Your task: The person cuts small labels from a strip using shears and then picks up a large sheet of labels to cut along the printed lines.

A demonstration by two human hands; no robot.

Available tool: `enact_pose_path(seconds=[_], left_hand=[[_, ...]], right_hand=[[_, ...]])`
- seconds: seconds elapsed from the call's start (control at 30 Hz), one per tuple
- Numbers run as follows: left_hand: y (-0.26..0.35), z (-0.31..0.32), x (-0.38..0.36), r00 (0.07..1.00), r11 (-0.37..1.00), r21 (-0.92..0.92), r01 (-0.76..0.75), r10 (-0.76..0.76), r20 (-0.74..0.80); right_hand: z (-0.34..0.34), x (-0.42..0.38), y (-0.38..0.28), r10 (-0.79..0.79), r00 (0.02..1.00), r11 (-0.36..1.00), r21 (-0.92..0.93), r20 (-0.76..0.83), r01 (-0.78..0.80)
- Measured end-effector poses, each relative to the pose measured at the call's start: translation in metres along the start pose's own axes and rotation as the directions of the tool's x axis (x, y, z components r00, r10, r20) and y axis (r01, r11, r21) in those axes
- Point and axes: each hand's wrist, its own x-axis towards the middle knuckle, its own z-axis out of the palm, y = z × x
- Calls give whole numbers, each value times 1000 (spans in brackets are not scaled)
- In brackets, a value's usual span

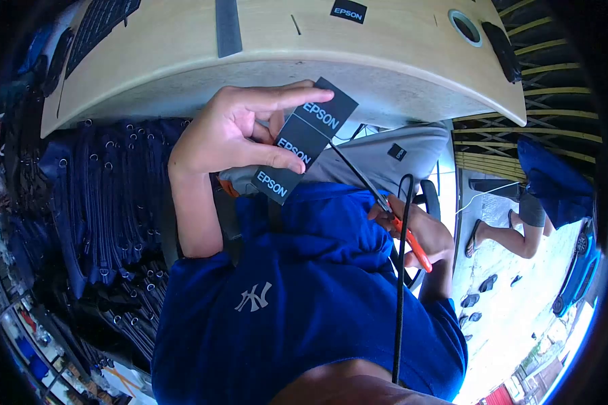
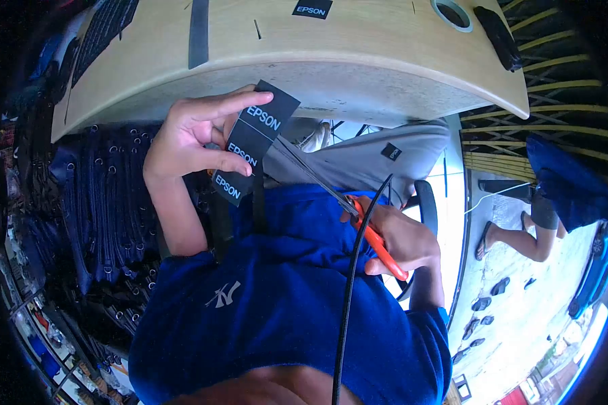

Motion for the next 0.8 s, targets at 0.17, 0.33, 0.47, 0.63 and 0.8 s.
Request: enact_pose_path(seconds=[0.17, 0.33, 0.47, 0.63, 0.8], left_hand=[[0, 0, 0, 995, 994, 70, 79, -83, 63], [0, 8, 6, 992, 985, 170, -30, 8, 129], [-4, 10, 7, 990, 985, 169, -23, -1, 140], [-6, 12, 9, 993, 978, 202, -52, 29, 113], [-9, 12, 10, 994, 982, 179, -55, 36, 107]], right_hand=[[-2, 0, 9, -86, 996, 994, -64, -2, 86], [-6, 6, 3, -13, 997, 1000, -13, 77, 14], [-6, 8, 3, 7, 997, 999, 40, 83, -11], [-3, 11, 10, -43, 995, 997, 74, 85, 36], [-7, 13, 6, -49, 994, 996, 81, 101, 41]])
